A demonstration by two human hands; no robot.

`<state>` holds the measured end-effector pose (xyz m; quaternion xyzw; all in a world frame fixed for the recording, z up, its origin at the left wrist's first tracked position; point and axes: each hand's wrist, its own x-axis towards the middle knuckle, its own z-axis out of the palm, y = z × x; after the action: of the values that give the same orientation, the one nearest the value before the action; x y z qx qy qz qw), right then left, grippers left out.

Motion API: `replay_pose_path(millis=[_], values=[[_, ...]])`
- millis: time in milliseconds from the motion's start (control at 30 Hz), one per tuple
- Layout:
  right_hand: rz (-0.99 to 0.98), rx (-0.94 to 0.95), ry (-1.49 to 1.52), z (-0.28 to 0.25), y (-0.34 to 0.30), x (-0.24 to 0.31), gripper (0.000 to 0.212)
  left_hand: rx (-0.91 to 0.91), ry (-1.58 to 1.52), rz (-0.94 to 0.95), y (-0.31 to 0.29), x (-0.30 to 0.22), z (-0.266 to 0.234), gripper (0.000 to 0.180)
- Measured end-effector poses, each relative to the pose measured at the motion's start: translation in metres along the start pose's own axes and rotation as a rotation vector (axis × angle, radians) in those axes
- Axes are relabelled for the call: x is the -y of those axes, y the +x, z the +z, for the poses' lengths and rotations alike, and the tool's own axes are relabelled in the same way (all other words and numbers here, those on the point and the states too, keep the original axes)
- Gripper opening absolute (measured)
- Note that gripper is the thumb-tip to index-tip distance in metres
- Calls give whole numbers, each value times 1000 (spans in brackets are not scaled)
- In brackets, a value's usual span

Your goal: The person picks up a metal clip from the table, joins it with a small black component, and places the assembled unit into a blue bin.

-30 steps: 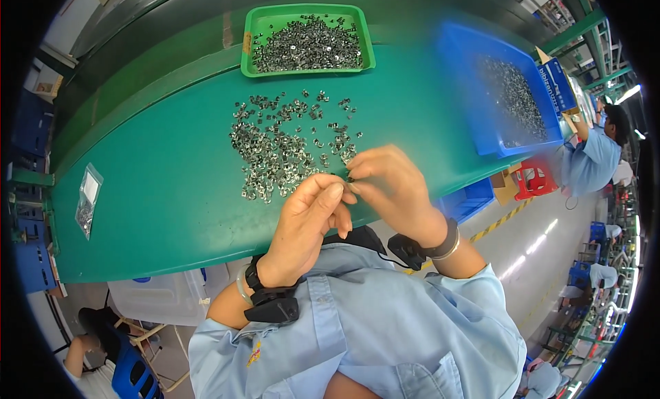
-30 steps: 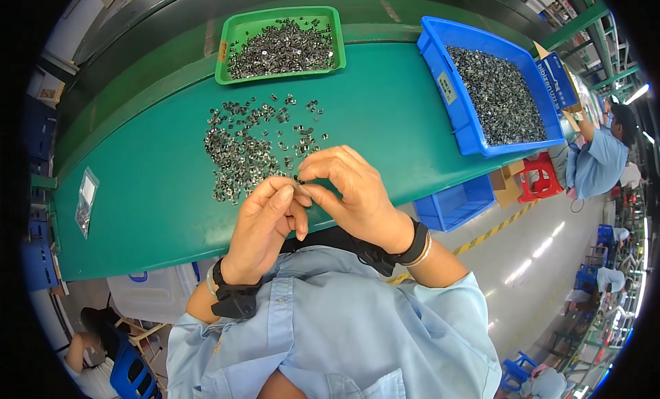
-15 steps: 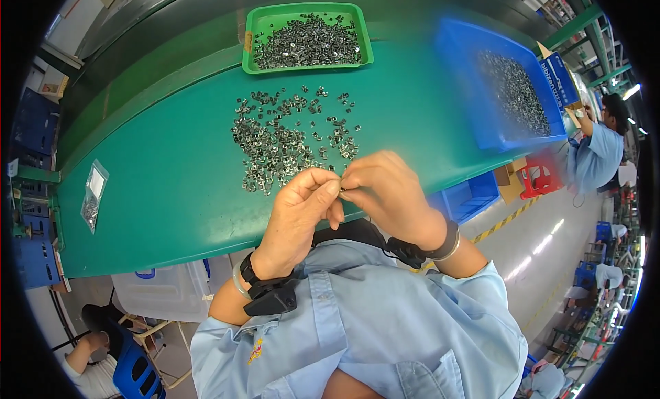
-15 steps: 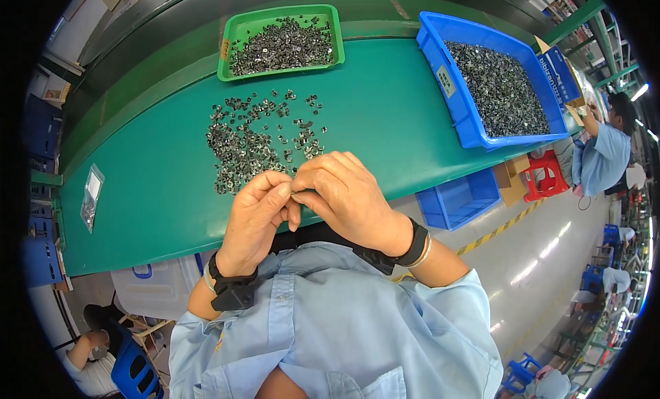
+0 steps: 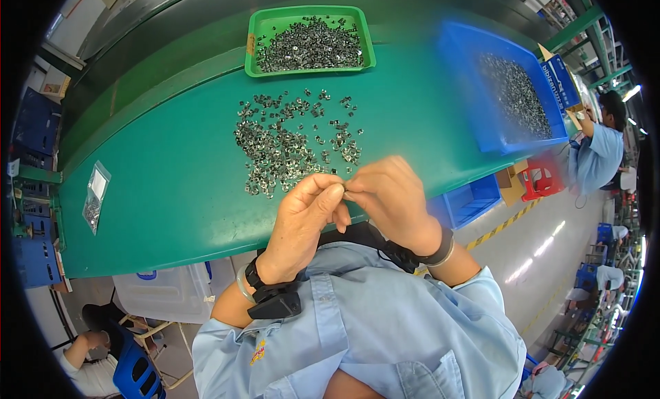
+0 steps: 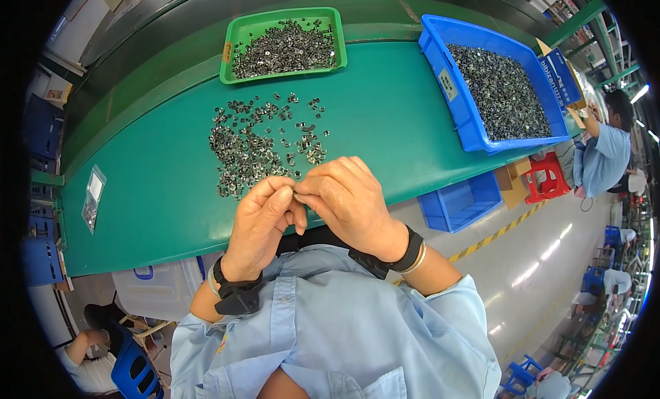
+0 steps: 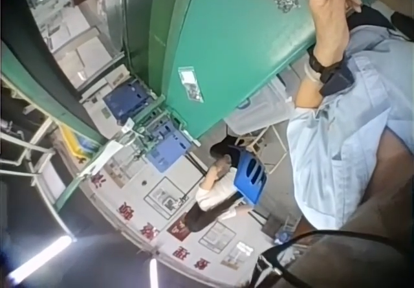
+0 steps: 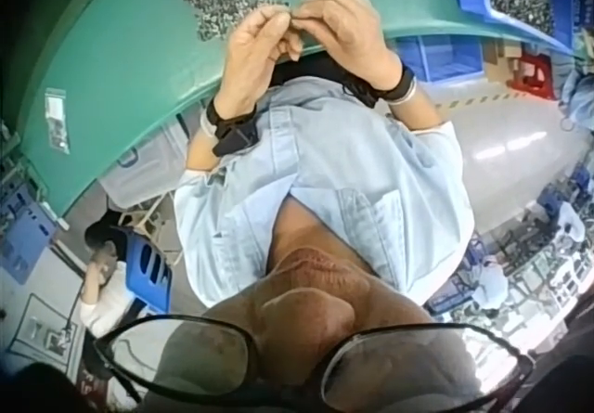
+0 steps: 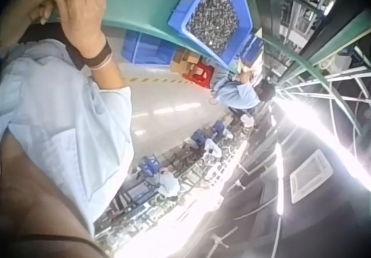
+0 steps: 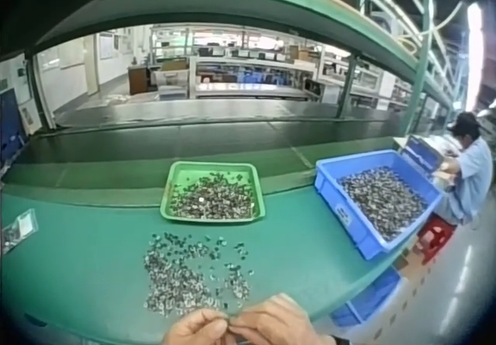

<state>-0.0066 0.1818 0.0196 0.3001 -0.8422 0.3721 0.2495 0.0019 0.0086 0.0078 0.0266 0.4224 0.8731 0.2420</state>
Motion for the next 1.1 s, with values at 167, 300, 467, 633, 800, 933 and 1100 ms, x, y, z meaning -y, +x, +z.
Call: replay_pose_path(millis=[167, 300, 467, 633, 800, 933, 1100], values=[[6, -2, 32, 0, -1, 2, 24, 21, -16, -15, 2, 2, -3, 17], [29, -8, 78, 1, -4, 3, 24, 41, -57, -30, 4, 4, -4, 18], [112, -40, 180, 2, -8, 9, 20, 105, -153, -25, 5, 7, -2, 18], [145, -48, 249, 2, -11, 8, 19, 142, -231, -36, 7, 11, -2, 17], [126, -42, 203, -1, -12, 4, 19, 134, -163, -66, 7, 10, -1, 17], [108, -34, 181, -1, -12, 4, 18, 99, -93, -65, 4, 6, 3, 18], [150, -60, 298, 0, -11, 5, 17, 111, -268, -91, 3, 5, 5, 17]])
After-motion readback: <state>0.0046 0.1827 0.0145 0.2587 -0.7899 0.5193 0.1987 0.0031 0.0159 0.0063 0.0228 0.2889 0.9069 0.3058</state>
